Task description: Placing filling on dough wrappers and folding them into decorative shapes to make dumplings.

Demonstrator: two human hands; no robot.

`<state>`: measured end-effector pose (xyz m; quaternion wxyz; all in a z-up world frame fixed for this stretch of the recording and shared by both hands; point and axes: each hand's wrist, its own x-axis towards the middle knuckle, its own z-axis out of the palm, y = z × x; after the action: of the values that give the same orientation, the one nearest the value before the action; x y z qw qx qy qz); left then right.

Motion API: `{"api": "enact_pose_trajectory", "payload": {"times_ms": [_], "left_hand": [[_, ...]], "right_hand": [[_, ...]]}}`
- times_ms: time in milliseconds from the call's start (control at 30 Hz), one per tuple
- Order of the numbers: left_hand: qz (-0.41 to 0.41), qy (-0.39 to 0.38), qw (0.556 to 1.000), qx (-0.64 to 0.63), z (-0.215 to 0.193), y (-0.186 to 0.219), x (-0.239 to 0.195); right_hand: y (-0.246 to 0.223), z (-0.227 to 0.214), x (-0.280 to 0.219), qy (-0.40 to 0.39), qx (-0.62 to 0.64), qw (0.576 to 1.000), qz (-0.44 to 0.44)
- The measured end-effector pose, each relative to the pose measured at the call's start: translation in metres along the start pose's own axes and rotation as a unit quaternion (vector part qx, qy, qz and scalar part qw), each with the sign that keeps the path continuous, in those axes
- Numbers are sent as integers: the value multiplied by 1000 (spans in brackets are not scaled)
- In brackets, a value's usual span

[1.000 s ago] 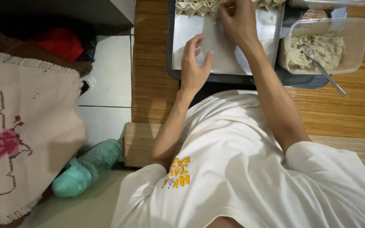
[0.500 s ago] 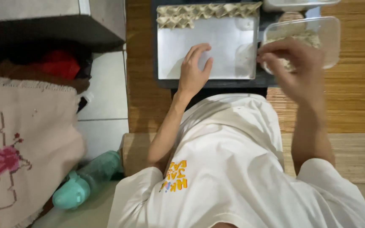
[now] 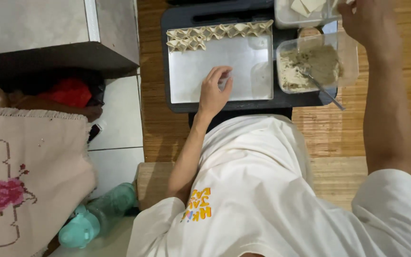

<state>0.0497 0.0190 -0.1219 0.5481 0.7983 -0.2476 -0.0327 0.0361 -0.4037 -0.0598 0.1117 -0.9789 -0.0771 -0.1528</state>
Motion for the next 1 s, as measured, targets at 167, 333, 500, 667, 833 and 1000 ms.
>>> {"api": "enact_pose_trajectory", "payload": {"times_ms": [167, 333, 500, 667, 833, 1000], "left_hand": [[4, 3, 1000, 9, 1, -1, 1], [7, 6, 1000, 21, 2, -3, -1], [5, 6, 1000, 20, 2, -1, -2], [-2, -1, 1000, 28, 4, -6, -1], [3, -1, 999, 40, 3, -2, -2], [8, 6, 999, 36, 4, -4, -1]], "right_hand": [[-29, -19, 20, 16, 60, 998, -12], [6, 10, 6, 23, -72, 997, 27], [9, 15, 1, 41, -48, 998, 30], [7, 14, 1, 66, -60, 996, -5], [-6, 9, 5, 65, -115, 991, 5], [2, 14, 9, 92, -95, 991, -2]]}}
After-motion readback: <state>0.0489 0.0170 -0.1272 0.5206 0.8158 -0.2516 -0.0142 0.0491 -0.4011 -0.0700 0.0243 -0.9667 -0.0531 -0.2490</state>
